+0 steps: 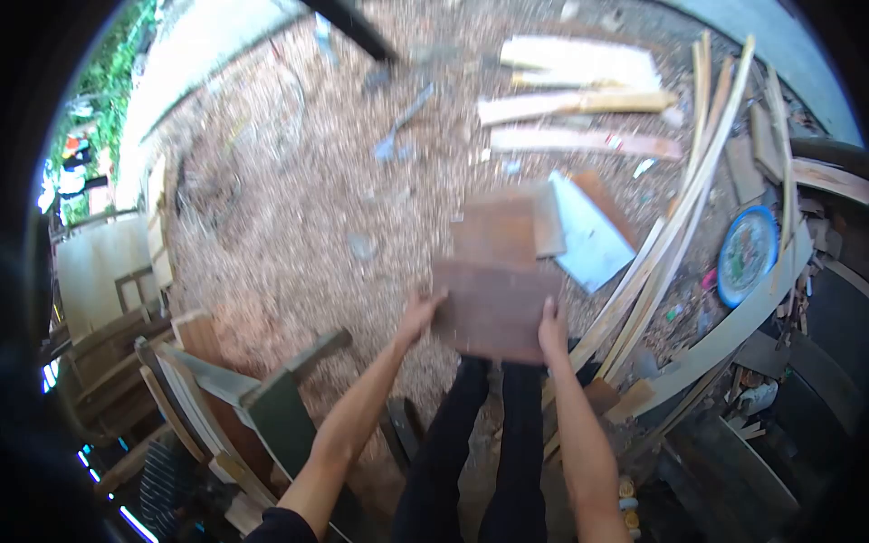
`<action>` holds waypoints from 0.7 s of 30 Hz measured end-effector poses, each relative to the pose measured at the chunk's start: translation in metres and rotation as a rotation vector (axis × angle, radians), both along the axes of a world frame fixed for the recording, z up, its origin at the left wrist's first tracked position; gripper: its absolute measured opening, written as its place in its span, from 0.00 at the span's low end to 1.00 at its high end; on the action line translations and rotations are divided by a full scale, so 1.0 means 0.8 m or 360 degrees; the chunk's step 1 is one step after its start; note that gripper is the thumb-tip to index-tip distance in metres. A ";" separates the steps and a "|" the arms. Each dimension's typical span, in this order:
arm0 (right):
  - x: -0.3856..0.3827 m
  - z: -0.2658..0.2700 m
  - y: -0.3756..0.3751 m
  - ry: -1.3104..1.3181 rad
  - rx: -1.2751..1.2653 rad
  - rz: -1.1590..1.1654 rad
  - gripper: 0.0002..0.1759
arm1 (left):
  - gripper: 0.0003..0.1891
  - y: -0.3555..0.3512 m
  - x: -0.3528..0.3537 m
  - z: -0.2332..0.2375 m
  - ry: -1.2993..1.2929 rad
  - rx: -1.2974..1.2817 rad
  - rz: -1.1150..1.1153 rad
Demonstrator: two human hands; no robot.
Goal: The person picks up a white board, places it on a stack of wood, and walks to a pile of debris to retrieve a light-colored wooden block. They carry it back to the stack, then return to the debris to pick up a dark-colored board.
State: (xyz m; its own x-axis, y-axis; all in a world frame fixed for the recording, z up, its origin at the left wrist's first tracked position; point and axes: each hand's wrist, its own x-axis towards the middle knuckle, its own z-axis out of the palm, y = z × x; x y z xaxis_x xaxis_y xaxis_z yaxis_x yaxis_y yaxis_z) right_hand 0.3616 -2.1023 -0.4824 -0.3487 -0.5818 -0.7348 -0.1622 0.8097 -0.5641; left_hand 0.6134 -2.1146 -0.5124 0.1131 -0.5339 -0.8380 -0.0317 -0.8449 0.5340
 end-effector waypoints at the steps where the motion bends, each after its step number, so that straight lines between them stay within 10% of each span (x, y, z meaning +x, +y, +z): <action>1: -0.018 0.021 0.012 -0.0122 -0.0107 -0.0018 0.27 | 0.34 0.012 0.002 0.019 -0.0064 -0.0069 -0.0178; 5: -0.082 0.154 0.044 -0.0036 0.0086 0.0073 0.27 | 0.28 -0.005 -0.048 0.195 0.0233 0.0045 -0.0235; 14: -0.163 0.415 0.112 0.0022 -0.0158 -0.0556 0.25 | 0.14 0.008 -0.138 0.400 0.0384 -0.0384 -0.0638; 21: -0.165 0.439 0.228 -0.0015 -0.0410 -0.1133 0.22 | 0.17 -0.028 -0.210 0.523 0.0571 -0.0224 -0.1280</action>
